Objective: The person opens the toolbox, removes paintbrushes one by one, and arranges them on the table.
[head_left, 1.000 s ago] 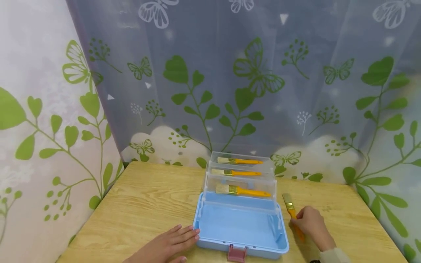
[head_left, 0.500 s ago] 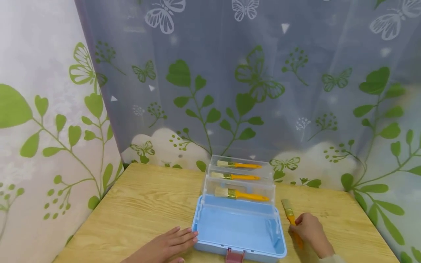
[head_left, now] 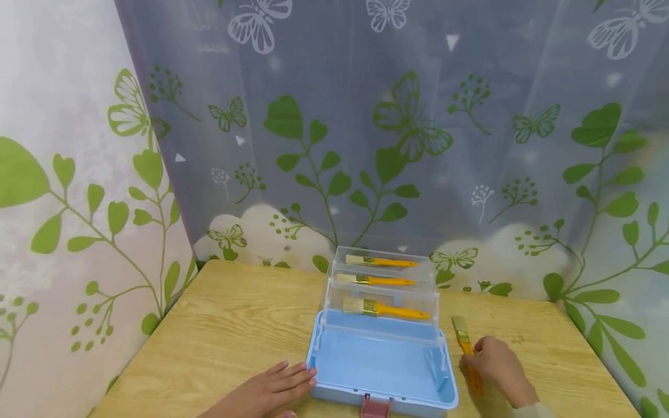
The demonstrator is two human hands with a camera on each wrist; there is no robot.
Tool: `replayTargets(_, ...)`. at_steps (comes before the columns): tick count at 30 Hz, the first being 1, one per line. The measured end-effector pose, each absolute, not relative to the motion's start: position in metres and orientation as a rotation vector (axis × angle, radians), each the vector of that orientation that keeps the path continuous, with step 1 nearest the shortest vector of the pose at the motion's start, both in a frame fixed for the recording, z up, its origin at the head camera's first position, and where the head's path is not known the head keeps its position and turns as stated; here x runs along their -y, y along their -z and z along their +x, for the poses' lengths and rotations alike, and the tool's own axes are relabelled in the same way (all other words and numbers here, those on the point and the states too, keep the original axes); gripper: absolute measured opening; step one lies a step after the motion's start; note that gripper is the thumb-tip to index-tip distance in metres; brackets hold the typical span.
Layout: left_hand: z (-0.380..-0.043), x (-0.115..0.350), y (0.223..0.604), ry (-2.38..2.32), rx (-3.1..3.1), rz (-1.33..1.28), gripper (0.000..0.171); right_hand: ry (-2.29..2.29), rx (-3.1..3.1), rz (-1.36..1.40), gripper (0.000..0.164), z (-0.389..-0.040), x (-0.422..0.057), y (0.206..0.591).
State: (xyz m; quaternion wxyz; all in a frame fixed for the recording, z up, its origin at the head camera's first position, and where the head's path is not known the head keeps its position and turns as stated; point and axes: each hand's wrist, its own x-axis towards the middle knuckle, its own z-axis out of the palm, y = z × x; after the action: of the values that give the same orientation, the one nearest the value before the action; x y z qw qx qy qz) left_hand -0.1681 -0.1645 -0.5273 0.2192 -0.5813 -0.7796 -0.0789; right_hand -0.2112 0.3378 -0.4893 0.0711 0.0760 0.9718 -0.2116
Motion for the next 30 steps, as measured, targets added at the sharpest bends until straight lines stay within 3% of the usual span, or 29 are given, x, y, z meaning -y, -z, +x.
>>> replayTargets(12, -0.169, 0.164, 0.531, 0.263, 2.161, -1.621, 0.059, 0.654, -2.969, 0.067, 0.058, -0.203, -0.332, 0.445)
replayTargets(19, -0.173, 0.166, 0.529, 0.244, 2.156, -1.664, 0.065, 0.787, -3.109, -0.071, 0.043, -0.204, -0.309, 0.408)
replayTargets(25, -0.174, 0.167, 0.528, 0.194, 2.124, -1.656, 0.065, 1.129, -3.054, -0.455, 0.026, -0.223, -0.278, 0.389)
replayTargets(30, -0.175, 0.166, 0.527, 0.156, 2.113, -1.644, 0.065, 1.256, -2.846, -0.752, 0.023, -0.251, -0.265, 0.395)
